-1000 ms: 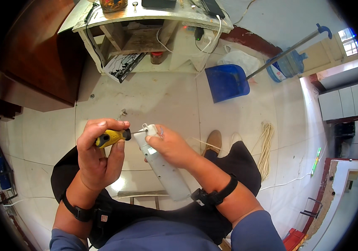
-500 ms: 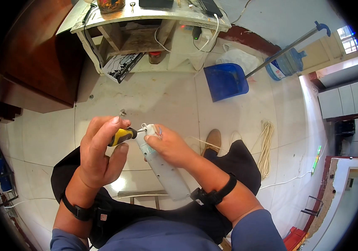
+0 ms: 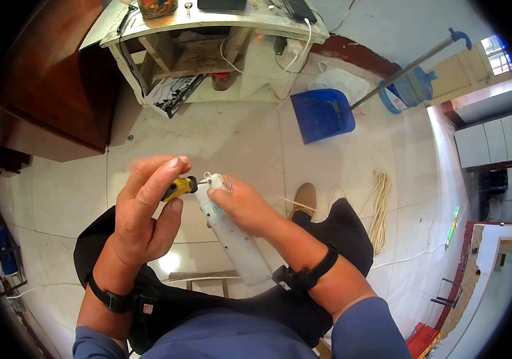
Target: The person uses a screwdriver to disassemble a power strip, handles a coil of white cable, and works on the wire connections.
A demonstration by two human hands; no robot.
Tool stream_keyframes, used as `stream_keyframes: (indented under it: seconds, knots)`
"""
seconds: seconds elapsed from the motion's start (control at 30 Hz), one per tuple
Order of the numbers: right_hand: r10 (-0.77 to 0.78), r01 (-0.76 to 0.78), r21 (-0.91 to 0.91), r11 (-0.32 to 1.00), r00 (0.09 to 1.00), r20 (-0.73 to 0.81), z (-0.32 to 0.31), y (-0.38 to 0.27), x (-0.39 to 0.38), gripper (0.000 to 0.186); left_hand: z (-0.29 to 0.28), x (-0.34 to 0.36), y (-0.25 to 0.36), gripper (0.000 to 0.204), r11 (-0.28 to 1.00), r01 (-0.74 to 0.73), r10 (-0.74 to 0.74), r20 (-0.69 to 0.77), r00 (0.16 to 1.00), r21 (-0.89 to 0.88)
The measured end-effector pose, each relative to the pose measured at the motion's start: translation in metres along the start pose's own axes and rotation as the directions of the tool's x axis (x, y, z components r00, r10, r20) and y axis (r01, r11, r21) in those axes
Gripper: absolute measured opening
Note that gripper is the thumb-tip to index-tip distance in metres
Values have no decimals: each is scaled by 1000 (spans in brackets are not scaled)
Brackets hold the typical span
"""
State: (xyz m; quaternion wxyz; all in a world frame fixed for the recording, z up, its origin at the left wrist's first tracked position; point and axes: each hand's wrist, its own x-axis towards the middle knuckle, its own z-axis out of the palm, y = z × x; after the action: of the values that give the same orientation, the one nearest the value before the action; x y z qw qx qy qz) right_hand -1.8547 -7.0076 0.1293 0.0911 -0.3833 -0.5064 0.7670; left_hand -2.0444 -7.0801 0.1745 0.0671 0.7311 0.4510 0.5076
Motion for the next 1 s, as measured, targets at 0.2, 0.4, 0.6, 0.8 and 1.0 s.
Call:
stream_keyframes:
  seconds: [0.2,0.4,0.6,0.8,1.0]
  knots:
    - [32,-32,2,999,999,-13,-2,2,1,27,-8,0,7,60,981,127,-146,127,981,145]
    - [27,-27,17,999,1000,-4,-2,5,2,28,0,6,0,59,999,35,-35,36,999,-8]
    - [32,-31,35,999,999,-20,-4,9,2,28,-2,6,1,59,993,112,-115,81,990,43]
    - [29,-28,59,998,999,-14,-4,9,2,28,-6,9,5,59,978,154,-174,138,975,143]
    - [44,-43,78,996,999,-17,-4,7,0,28,0,9,2,63,989,136,-130,95,987,-53]
